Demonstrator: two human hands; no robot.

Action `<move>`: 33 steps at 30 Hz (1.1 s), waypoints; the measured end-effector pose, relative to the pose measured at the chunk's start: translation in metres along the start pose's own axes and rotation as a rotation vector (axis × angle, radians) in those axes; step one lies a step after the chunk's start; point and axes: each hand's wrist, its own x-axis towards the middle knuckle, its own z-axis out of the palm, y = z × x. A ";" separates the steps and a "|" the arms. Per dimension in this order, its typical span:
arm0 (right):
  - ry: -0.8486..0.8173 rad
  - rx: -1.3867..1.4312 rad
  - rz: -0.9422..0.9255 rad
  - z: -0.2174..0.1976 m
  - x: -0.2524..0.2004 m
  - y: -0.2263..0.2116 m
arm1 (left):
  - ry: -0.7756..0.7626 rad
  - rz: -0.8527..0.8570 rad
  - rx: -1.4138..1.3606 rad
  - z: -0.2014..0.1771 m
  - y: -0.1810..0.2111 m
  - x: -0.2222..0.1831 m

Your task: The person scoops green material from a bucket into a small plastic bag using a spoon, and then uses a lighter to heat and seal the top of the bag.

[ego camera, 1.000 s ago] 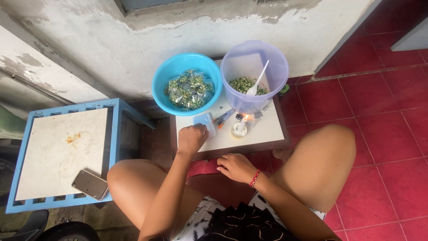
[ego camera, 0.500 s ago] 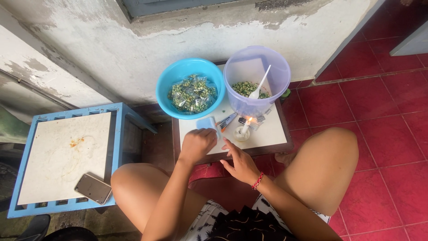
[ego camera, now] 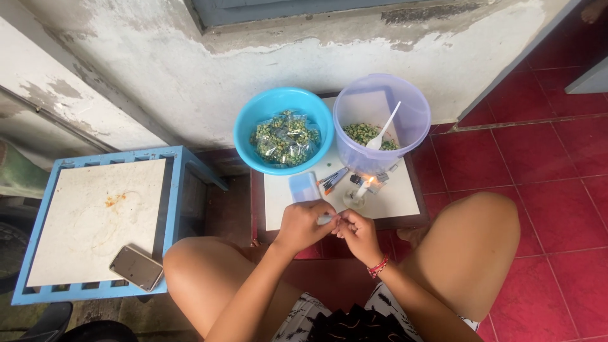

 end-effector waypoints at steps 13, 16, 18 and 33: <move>0.035 0.134 -0.031 -0.002 0.001 -0.010 | -0.110 -0.231 -0.179 -0.013 0.001 0.006; 0.082 -0.022 -0.199 -0.001 -0.002 -0.015 | -0.106 -0.231 -0.178 -0.018 -0.001 0.007; 0.134 -0.150 -0.332 0.000 -0.005 -0.014 | -0.108 -0.236 -0.155 -0.019 -0.001 0.006; 0.191 -0.218 -0.344 -0.003 -0.003 -0.009 | -0.098 -0.153 -0.152 -0.011 -0.014 0.001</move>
